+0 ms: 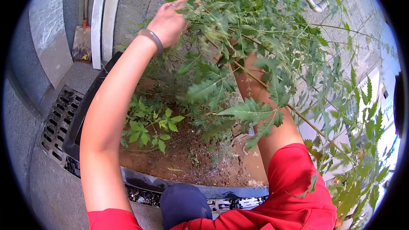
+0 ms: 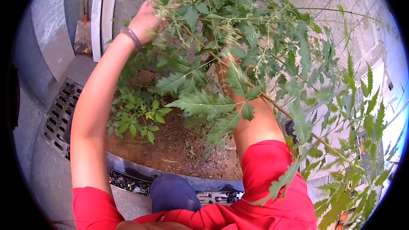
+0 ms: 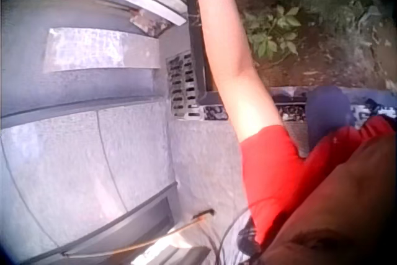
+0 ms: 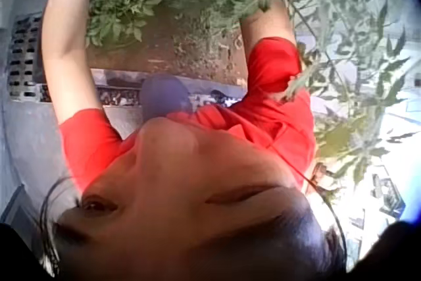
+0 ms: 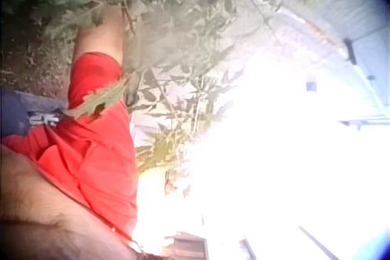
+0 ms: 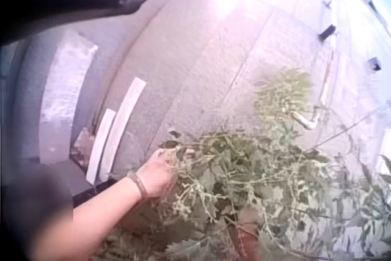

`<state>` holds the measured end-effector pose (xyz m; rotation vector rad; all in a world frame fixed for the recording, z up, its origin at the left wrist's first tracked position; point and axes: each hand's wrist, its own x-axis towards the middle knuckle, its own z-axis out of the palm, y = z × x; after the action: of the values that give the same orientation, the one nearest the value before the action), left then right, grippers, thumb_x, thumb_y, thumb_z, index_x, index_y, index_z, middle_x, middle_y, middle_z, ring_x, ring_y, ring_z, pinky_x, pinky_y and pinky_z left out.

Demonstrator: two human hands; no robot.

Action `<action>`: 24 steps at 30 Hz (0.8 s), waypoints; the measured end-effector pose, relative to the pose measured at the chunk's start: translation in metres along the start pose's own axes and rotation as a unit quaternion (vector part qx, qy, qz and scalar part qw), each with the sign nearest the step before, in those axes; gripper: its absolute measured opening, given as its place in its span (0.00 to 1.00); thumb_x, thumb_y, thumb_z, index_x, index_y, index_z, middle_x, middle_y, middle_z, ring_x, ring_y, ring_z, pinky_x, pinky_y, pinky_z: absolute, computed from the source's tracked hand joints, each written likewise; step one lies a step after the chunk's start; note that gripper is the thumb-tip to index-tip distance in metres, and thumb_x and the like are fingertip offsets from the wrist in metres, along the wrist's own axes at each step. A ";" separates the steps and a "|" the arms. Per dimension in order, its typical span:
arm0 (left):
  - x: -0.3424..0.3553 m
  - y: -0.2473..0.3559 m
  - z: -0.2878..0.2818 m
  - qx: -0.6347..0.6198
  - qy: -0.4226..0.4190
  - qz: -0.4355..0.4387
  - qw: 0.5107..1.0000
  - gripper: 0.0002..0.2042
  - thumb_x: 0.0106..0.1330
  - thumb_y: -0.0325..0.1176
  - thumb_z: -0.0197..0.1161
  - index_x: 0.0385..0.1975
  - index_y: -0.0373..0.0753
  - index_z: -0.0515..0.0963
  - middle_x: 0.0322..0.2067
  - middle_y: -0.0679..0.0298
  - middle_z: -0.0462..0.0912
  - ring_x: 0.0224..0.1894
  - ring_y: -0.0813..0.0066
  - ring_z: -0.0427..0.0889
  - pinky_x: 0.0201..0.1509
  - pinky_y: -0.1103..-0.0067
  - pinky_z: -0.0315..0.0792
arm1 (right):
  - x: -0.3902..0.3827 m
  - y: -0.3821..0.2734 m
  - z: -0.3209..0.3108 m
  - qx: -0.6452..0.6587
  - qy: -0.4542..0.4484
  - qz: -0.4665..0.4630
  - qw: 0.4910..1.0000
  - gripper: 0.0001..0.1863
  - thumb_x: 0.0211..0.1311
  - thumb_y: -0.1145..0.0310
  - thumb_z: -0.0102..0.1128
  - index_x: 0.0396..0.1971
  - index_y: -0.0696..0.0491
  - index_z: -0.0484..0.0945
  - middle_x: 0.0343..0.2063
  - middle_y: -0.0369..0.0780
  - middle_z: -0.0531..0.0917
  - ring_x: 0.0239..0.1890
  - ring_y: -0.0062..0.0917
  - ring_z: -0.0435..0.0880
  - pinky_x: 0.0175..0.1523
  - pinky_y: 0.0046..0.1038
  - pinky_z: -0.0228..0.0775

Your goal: The person clears debris from a drain and then applies an orange-capped adhesive or sealant tube into the drain channel with their hands.

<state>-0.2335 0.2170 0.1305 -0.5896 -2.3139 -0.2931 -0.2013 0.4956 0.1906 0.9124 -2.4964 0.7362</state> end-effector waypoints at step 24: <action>0.001 -0.145 -0.007 -0.190 0.212 -0.225 0.932 0.25 0.66 0.48 0.59 0.59 0.43 0.75 0.54 0.54 0.81 0.54 0.57 0.80 0.56 0.66 0.75 | 0.007 0.024 0.046 0.595 0.095 0.232 0.764 0.11 0.70 0.67 0.58 0.49 0.52 0.76 0.43 0.39 0.82 0.42 0.21 0.80 0.45 0.26 0.76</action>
<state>-0.3015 0.0885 0.1305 -0.1362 -1.9472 -1.0014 -0.2300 0.4812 0.1495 0.4161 -1.8519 2.5642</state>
